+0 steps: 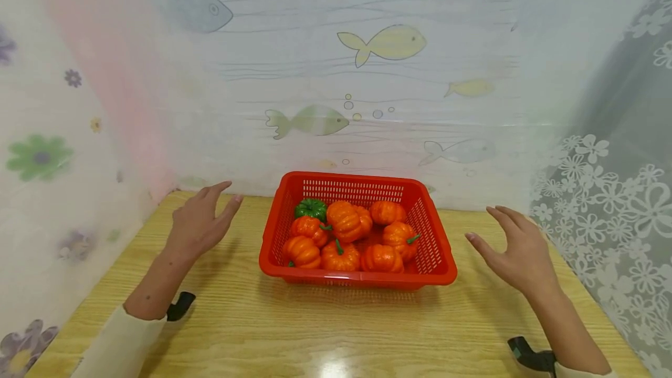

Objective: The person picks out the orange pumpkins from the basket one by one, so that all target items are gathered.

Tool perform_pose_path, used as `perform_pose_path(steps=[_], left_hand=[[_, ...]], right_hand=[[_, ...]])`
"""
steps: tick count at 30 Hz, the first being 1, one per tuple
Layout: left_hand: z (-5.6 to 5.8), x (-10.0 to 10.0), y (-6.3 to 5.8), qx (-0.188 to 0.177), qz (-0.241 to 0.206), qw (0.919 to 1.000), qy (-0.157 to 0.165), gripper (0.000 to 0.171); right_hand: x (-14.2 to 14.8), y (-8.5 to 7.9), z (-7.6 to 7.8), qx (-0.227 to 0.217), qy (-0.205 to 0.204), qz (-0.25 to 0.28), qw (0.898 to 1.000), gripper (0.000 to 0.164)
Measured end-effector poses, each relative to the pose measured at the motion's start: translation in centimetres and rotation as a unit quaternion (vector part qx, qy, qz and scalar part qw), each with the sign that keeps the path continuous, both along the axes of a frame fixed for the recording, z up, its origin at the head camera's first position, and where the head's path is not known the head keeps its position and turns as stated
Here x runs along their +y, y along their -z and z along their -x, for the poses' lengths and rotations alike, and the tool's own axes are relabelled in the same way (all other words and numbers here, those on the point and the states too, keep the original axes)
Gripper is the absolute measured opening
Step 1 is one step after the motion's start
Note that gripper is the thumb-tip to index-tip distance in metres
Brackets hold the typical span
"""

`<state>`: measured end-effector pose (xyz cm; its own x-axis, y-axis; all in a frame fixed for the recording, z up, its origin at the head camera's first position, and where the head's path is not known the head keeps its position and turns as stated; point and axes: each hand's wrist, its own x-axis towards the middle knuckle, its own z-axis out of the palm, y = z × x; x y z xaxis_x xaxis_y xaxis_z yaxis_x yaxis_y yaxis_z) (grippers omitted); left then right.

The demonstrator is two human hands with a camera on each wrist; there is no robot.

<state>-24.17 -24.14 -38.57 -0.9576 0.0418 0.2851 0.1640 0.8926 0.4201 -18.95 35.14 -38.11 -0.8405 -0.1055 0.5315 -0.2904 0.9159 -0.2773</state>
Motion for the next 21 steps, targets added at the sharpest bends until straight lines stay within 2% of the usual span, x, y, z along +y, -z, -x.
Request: perform_pose_path(steps=[12,21], left_hand=[[-0.2,2.0,-0.5,-0.019,-0.061,0.9969,0.045,0.073],[0.4,3.6,-0.6,-0.042,-0.095,0.9935,0.048,0.079]], right_hand=[[-3.4,-1.1,-0.2,0.022,-0.046,0.017,0.999,0.069],[-5.8,-1.3,-0.1,0.029,-0.073,0.018,0.997,0.069]])
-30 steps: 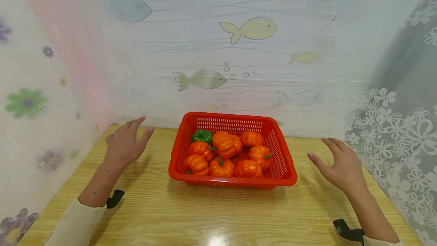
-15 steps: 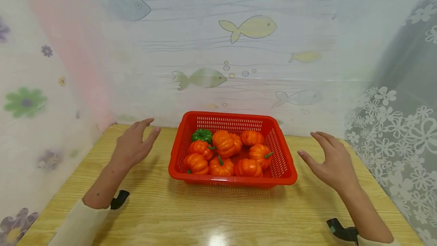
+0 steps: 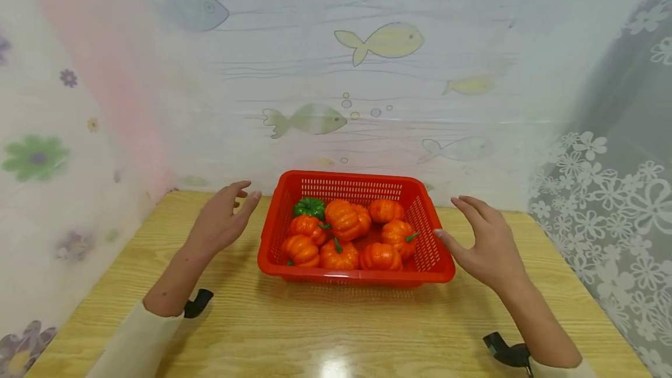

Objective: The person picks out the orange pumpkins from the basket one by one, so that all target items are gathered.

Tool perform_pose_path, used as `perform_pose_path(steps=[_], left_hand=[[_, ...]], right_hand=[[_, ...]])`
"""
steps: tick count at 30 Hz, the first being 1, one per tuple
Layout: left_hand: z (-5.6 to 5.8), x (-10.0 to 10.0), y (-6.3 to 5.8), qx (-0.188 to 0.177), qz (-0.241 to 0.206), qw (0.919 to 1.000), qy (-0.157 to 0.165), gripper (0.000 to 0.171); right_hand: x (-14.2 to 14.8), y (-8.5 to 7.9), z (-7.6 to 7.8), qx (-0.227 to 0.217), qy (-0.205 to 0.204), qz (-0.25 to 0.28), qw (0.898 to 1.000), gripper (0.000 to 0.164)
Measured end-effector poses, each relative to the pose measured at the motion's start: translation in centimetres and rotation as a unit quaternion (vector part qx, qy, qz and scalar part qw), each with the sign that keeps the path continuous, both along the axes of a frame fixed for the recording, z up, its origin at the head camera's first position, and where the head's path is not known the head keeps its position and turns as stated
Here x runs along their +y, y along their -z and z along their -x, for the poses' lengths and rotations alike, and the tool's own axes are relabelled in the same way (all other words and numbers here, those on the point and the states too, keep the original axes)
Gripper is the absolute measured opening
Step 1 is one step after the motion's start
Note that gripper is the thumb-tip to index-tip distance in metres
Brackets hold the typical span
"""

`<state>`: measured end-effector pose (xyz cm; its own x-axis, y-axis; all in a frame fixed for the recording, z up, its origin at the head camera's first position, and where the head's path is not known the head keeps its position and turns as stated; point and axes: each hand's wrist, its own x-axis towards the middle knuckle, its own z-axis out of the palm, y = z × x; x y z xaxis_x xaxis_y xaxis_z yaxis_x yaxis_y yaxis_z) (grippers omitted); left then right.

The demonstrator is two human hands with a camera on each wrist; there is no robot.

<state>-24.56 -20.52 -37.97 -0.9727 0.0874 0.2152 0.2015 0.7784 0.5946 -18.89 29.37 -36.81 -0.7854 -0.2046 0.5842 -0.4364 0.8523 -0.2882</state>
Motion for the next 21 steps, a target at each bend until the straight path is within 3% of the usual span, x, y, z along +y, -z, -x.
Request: perform_pose_path(steps=[12,21], left_hand=[[1.3,2.7,0.1,-0.058,-0.028,0.9979,-0.006,0.074],[1.9,4.3,0.0,-0.071,-0.056,0.9959,-0.006,0.074]], right_hand=[[-3.3,-0.2,0.8,0.018,-0.032,-0.01,0.999,0.072],[-5.6,-0.6,1.5,-0.001,-0.05,-0.007,0.999,0.073]])
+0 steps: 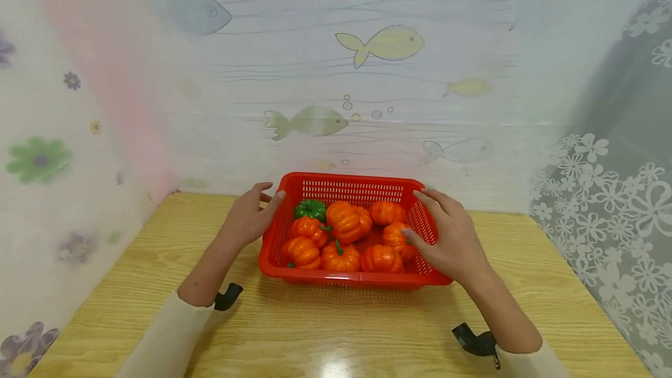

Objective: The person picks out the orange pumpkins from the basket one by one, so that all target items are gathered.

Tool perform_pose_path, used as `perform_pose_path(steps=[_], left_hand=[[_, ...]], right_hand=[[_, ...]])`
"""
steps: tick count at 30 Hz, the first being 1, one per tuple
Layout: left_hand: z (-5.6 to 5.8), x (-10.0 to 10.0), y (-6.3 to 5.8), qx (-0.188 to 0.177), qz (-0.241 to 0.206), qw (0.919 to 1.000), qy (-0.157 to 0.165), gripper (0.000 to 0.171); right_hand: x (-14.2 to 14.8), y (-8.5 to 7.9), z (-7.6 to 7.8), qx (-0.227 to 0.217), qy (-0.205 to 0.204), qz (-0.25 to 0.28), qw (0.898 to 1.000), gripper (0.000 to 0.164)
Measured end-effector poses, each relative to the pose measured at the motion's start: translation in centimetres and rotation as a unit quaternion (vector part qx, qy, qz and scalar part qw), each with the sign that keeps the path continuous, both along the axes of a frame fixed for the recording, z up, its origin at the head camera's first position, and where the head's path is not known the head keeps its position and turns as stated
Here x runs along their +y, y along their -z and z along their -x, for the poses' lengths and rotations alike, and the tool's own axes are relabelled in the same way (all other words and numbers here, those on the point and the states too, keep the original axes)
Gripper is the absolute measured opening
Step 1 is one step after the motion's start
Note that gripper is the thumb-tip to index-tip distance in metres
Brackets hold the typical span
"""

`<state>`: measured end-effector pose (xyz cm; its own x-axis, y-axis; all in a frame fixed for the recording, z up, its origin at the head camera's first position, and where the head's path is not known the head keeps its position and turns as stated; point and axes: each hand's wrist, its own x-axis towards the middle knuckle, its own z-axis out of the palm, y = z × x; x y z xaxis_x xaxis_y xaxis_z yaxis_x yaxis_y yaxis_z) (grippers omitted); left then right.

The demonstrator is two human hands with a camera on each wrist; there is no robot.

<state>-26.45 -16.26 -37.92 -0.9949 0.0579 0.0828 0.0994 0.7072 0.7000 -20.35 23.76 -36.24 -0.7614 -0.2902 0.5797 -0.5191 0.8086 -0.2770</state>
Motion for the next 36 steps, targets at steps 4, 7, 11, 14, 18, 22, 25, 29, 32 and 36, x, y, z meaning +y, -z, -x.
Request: perform_pose_path(steps=[4,7,11,14,18,22,25,29,32,36], left_hand=[[0.2,0.6,0.0,0.001,0.001,1.0,-0.001,0.075],[0.4,1.0,0.0,0.003,-0.001,1.0,-0.006,0.074],[0.5,1.4,0.1,0.003,-0.016,0.9999,-0.004,0.069],[0.5,1.6,0.2,0.001,-0.034,0.9994,0.002,0.067],[0.5,1.8,0.3,-0.003,-0.049,0.9988,0.004,0.067],[0.6,2.1,0.4,-0.011,-0.062,0.998,0.003,0.066],[0.6,2.2,0.5,-0.018,-0.073,0.9972,0.001,0.067],[0.6,2.3,0.6,-0.025,-0.074,0.9969,0.002,0.068],[0.7,2.2,0.6,-0.026,-0.073,0.9969,0.006,0.068],[0.6,1.9,0.7,-0.024,-0.079,0.9965,0.007,0.069]], right_hand=[[-1.1,0.0,0.2,-0.006,-0.007,-0.009,1.0,0.074],[-1.9,-0.1,0.4,-0.014,-0.016,-0.011,1.0,0.075],[-3.1,-0.3,0.5,-0.024,-0.029,-0.011,0.999,0.075],[-4.0,-0.5,0.6,-0.026,-0.038,-0.013,0.999,0.074],[-5.1,-0.8,0.9,-0.035,-0.05,-0.017,0.998,0.074],[-6.1,-0.8,1.3,-0.045,-0.058,-0.026,0.997,0.074],[-6.9,-0.9,1.6,-0.05,-0.061,-0.04,0.996,0.074],[-8.0,-1.0,2.0,-0.064,-0.064,-0.057,0.994,0.075],[-8.8,-1.0,2.3,-0.073,-0.07,-0.068,0.993,0.077],[-9.6,-0.9,2.5,-0.083,-0.095,-0.079,0.989,0.084]])
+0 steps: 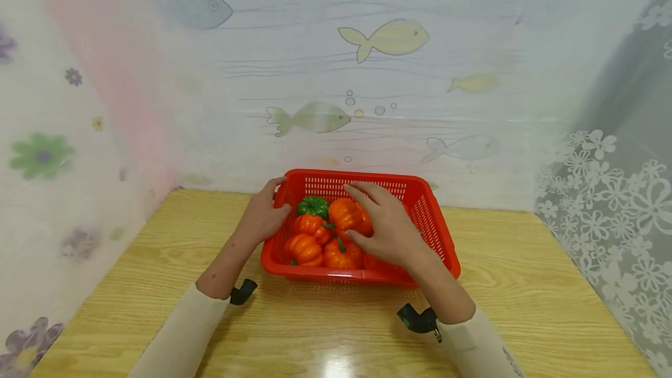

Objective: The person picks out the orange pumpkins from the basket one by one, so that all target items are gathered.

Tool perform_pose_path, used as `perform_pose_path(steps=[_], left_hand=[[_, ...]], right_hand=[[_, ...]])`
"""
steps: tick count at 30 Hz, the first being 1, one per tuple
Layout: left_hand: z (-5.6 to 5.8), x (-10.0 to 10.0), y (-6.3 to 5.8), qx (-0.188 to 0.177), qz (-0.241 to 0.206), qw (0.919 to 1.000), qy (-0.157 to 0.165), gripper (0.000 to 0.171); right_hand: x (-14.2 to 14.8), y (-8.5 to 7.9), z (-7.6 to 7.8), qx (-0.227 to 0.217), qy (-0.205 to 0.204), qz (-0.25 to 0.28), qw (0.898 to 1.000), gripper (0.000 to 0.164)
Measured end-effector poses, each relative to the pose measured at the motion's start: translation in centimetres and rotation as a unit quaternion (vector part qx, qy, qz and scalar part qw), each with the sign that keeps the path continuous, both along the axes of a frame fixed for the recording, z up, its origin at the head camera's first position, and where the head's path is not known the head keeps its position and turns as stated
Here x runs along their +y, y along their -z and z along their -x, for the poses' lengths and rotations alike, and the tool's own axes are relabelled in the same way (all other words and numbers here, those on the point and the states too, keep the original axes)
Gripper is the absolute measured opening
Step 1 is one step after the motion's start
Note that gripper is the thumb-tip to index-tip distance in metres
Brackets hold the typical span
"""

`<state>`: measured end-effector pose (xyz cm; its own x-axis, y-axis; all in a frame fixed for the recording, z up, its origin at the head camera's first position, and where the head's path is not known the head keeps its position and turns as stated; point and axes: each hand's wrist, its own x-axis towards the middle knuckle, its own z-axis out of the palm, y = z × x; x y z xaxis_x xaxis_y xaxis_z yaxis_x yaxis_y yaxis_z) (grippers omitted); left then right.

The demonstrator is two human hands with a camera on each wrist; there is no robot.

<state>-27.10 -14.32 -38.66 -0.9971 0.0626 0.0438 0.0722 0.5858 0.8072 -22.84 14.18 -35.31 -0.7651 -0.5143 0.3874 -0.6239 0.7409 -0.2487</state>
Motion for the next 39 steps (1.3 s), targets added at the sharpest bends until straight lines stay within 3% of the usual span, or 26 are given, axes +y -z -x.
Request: perform_pose_path(steps=[10,30,39], left_hand=[[-0.3,-0.1,-0.2,0.006,-0.01,0.9999,0.001,0.066],[-0.2,0.0,-0.2,-0.003,-0.008,1.0,0.003,0.067],[-0.2,-0.1,-0.1,0.0,-0.008,1.0,0.005,0.067]], right_hand=[[-0.4,1.2,0.3,-0.026,-0.059,-0.042,0.997,0.084],[-0.8,1.5,0.3,-0.02,-0.048,-0.001,0.999,0.078],[-0.4,1.4,0.1,-0.021,-0.026,-0.009,0.999,0.083]])
